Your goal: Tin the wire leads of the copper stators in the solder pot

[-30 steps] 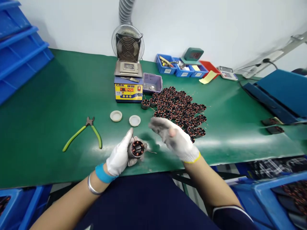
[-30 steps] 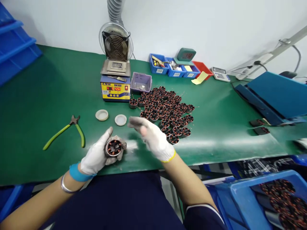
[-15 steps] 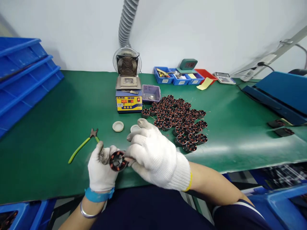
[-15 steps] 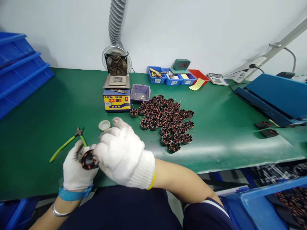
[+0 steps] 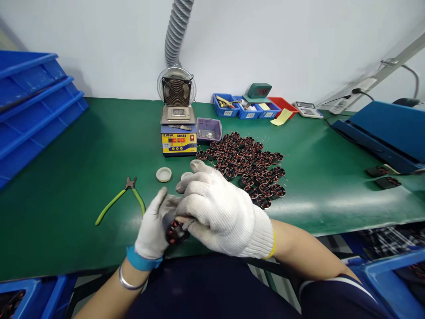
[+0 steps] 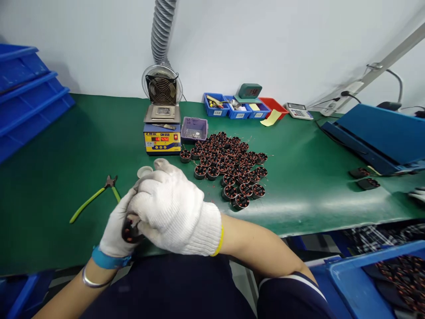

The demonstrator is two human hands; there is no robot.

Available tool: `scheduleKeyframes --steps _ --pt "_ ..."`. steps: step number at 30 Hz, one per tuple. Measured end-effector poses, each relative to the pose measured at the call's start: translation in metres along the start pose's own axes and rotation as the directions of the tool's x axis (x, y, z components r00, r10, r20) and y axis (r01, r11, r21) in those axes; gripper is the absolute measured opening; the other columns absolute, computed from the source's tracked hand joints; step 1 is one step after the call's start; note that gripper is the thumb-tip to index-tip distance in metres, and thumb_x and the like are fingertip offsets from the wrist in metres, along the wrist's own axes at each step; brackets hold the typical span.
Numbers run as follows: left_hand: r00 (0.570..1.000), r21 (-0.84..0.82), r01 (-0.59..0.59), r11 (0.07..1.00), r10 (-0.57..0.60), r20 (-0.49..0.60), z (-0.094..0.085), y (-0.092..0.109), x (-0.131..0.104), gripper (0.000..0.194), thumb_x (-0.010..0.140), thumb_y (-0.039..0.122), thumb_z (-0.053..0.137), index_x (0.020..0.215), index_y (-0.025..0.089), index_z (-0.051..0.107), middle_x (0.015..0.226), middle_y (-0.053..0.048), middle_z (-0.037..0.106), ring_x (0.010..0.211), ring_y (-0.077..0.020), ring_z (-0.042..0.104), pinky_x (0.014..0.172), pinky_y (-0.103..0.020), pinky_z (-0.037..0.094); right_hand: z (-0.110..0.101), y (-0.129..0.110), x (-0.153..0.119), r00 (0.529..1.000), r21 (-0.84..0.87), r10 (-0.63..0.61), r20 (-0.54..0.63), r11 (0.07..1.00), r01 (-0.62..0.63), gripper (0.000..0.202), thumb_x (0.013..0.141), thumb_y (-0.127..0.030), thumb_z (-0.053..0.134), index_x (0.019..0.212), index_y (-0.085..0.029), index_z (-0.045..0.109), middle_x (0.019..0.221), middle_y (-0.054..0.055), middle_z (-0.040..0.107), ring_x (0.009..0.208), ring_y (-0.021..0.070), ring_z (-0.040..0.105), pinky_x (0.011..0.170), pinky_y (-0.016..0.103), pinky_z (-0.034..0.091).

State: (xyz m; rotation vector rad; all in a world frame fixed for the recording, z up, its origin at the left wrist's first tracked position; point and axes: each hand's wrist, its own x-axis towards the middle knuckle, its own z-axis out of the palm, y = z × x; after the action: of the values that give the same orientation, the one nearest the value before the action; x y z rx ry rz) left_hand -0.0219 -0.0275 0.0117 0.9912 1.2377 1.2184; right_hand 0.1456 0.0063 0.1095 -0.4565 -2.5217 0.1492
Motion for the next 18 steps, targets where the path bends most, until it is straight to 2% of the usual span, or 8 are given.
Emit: scheduleKeyframes --steps 5,6,8,9,11,13,15,18 --pt "0.942 -0.119 0.178 0.977 -0.134 0.309 0.014 -0.003 -0.007 0.058 0.074 0.077 0.056 0.083 0.021 0.064 0.067 -0.006 0.065 0.050 -0.0220 0.062 0.046 -0.040 0.055 0.001 0.004 -0.015 0.997 0.074 0.078 -0.005 0.994 -0.077 0.005 0.092 -0.015 0.056 0.090 -0.017 0.061 0.099 0.010 0.065 0.104 0.0245 0.059 0.116 0.055 0.034" --pt "0.959 -0.131 0.130 0.983 -0.091 0.268 0.016 -0.003 -0.009 0.057 0.072 0.074 0.063 0.089 0.019 0.064 0.077 -0.008 0.069 0.056 -0.0224 0.065 0.051 -0.039 0.057 0.001 0.006 -0.021 0.994 0.120 0.108 -0.031 0.987 -0.104 0.008 0.093 -0.015 0.054 0.089 -0.018 0.060 0.095 0.008 0.065 0.103 0.0238 0.061 0.116 0.055 0.035" --pt "0.996 -0.097 -0.088 0.991 0.090 0.018 0.018 -0.003 -0.011 0.056 0.067 0.060 0.078 0.101 0.019 0.060 0.099 -0.010 0.071 0.082 -0.0252 0.072 0.072 -0.037 0.061 0.005 0.009 -0.036 0.960 0.287 0.237 -0.149 0.939 -0.188 0.010 0.093 -0.015 0.053 0.085 -0.020 0.058 0.087 0.005 0.064 0.100 0.0226 0.063 0.112 0.053 0.040" --pt "0.972 -0.045 -0.204 0.978 0.197 -0.132 0.019 -0.004 -0.012 0.058 0.066 0.053 0.082 0.106 0.020 0.057 0.107 -0.011 0.069 0.094 -0.0266 0.071 0.083 -0.038 0.060 0.009 0.011 -0.044 0.907 0.403 0.350 -0.235 0.884 -0.237 0.011 0.093 -0.017 0.053 0.084 -0.021 0.057 0.086 0.004 0.065 0.099 0.0224 0.064 0.108 0.050 0.045" --pt "0.877 0.063 -0.348 0.935 0.349 -0.330 0.019 -0.006 -0.011 0.060 0.066 0.044 0.085 0.111 0.022 0.052 0.119 -0.012 0.065 0.106 -0.0284 0.069 0.094 -0.041 0.057 0.022 0.014 -0.058 0.719 0.627 0.606 -0.341 0.716 -0.307 0.012 0.095 -0.024 0.054 0.083 -0.022 0.057 0.089 0.004 0.066 0.096 0.0225 0.066 0.094 0.043 0.055" --pt "0.815 0.129 -0.422 0.897 0.438 -0.378 0.021 -0.011 -0.010 0.061 0.071 0.040 0.083 0.119 0.024 0.048 0.125 -0.012 0.062 0.112 -0.0283 0.067 0.097 -0.042 0.055 0.042 0.013 -0.067 0.592 0.749 0.762 -0.261 0.547 -0.374 0.013 0.093 -0.033 0.058 0.088 -0.021 0.060 0.094 0.006 0.068 0.091 0.0230 0.068 0.082 0.039 0.059" --pt "0.803 0.164 -0.474 0.865 0.501 -0.322 0.025 -0.019 -0.008 0.068 0.078 0.038 0.078 0.133 0.028 0.041 0.132 -0.013 0.060 0.120 -0.0285 0.063 0.100 -0.043 0.054 0.063 0.009 -0.068 0.638 0.768 0.765 -0.087 0.460 -0.446 0.030 0.086 -0.040 0.066 0.108 -0.020 0.062 0.108 0.010 0.068 0.096 0.0250 0.068 0.085 0.040 0.059" --pt "0.847 0.192 -0.475 0.859 0.505 -0.164 0.030 -0.033 -0.006 0.082 0.086 0.037 0.069 0.152 0.032 0.022 0.153 -0.015 0.042 0.142 -0.0302 0.042 0.112 -0.045 0.044 0.085 0.002 -0.059 0.742 0.756 0.667 0.065 0.453 -0.473 0.070 0.080 -0.044 0.068 0.141 -0.017 0.045 0.137 0.013 0.055 0.123 0.0280 0.056 0.105 0.043 0.050"
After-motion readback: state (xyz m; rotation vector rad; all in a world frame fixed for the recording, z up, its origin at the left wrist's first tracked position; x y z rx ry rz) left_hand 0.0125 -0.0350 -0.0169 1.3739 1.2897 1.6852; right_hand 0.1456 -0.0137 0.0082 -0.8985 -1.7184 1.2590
